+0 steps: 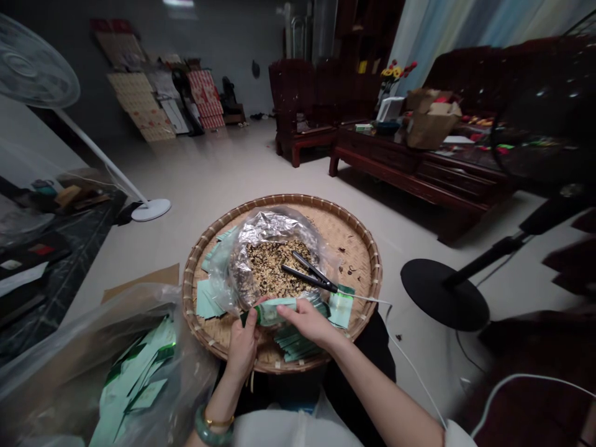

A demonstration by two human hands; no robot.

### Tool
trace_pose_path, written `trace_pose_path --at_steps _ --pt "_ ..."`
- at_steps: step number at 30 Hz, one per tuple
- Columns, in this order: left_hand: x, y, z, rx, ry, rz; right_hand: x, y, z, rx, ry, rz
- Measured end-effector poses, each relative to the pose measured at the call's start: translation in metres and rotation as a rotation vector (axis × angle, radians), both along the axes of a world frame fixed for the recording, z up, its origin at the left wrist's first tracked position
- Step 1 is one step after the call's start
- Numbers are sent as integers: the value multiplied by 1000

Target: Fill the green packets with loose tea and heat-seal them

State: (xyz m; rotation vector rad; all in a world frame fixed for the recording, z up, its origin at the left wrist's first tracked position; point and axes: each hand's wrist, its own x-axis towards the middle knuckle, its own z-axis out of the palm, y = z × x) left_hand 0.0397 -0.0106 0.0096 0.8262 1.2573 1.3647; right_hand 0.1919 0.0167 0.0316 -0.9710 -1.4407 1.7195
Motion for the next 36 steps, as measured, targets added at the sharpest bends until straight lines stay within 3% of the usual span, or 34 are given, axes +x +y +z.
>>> trace_pose_path --at_steps 3,5,10,12,14,26,32,36 --pt "-6 -1 1 -34 -15 -138 4 -1 1 -67 -37 29" --pt "-12 0 1 12 105 -141 8 -1 1 -72 -96 41" --pt "-21 0 2 469 880 48 16 6 -2 21 -258 30" --pt "-20 0 3 605 1144 -36 15 11 -1 103 -243 51" --pt "-18 0 4 651 1271 -116 11 16 2 171 -232 74" --pt "-13 10 0 577 1218 -76 -8 32 18 334 -371 57" --pt "-21 12 -6 574 1143 -35 -8 39 27 192 -227 76" --pt "-26 14 -8 448 1067 51 -9 62 30 120 -161 -97"
